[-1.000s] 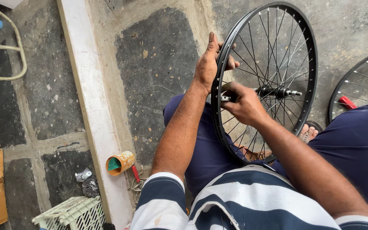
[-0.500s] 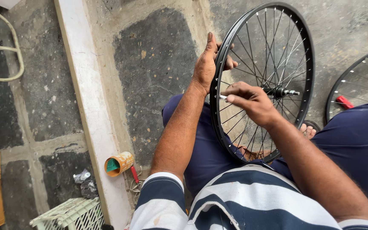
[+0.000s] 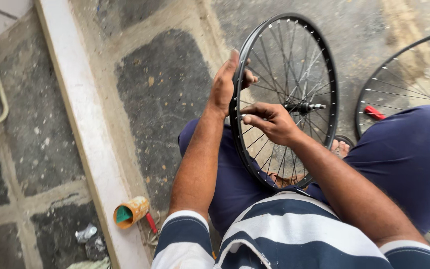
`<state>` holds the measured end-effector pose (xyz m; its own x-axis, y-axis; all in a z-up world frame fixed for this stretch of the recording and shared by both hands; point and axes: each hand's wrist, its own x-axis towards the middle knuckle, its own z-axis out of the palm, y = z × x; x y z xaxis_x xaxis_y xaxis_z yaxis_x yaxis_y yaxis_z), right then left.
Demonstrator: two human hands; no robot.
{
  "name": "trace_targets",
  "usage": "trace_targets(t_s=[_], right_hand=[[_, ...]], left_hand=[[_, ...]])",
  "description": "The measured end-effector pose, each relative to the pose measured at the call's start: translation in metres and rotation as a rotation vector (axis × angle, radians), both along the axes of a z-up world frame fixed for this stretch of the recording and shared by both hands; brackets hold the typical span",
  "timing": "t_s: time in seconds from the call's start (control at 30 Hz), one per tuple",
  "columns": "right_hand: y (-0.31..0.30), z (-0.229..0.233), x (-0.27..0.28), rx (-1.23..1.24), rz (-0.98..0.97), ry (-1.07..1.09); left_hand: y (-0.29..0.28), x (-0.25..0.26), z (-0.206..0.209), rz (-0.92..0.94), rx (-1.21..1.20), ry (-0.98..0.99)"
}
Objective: The person sits on the floor and uses a spoke wrench to tighten the nipples on a bicycle wheel. They rotate the wheel to access different spokes and continue adjusting the tension throughout the clip.
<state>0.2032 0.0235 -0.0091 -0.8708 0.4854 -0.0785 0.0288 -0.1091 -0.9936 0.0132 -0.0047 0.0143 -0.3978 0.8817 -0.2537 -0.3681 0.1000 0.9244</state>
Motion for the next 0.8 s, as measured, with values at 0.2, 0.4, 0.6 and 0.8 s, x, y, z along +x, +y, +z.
trace_targets(t_s=[0.2,0.4,0.6,0.8], right_hand=[[0.002,0.023,0.03,0.108,-0.28,0.134],[0.038,0.088,0.113,0.257,-0.643,0.53],[0.07,0.115,0.179,0.386,-0.984,0.784],[0.081,0.095,0.204,-0.194,-0.955,0.952]], left_hand=[[-0.005,0.019,0.023,-0.118,-0.018,-0.054],[0.004,0.075,0.104,-0.312,0.043,0.359],[0.018,0.104,0.148,-0.547,0.263,1.227],[0.022,0.112,0.116,-0.432,0.196,1.61]])
